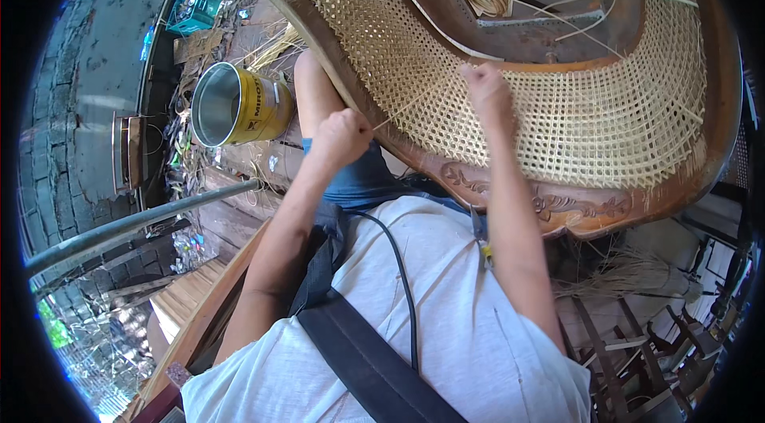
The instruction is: Repairing and weaving cane webbing onto a wooden furniture frame.
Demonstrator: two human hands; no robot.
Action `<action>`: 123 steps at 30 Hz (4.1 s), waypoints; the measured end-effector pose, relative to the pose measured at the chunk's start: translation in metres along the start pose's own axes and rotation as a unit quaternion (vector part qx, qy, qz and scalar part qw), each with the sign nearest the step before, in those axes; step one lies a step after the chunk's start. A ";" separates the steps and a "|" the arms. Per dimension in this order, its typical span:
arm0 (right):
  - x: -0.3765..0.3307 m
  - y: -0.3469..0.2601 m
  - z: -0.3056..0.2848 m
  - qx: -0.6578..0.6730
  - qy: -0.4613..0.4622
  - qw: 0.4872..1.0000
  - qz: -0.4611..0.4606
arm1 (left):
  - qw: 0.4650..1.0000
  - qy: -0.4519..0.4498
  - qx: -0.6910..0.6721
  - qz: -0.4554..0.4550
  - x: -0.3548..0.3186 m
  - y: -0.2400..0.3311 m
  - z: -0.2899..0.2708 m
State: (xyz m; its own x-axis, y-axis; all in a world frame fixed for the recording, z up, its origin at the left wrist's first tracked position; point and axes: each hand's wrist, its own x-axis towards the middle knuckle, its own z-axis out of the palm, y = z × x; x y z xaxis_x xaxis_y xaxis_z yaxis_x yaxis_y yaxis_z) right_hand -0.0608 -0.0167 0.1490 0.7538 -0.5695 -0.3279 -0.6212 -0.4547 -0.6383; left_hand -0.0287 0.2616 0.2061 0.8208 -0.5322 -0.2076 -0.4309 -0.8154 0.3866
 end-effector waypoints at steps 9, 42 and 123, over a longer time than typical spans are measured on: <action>-0.029 -0.021 -0.066 0.093 -0.059 0.986 -0.128 | 0.907 -0.055 -0.410 0.082 0.067 0.039 0.031; -0.052 -0.037 0.055 -0.065 -0.185 0.964 -0.179 | 0.990 -0.021 0.139 -0.029 0.065 0.021 0.012; -0.053 -0.035 0.041 -0.136 -0.176 0.959 -0.176 | 0.995 -0.011 0.091 -0.023 0.065 0.027 0.029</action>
State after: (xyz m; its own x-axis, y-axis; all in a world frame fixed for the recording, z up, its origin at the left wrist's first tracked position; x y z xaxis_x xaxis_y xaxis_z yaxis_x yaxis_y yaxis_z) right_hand -0.0705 0.0577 0.1597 0.9230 -0.1030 -0.3708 -0.3118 -0.7651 -0.5634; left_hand 0.0022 0.1985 0.1767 0.8337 -0.4965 -0.2415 -0.4557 -0.8658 0.2066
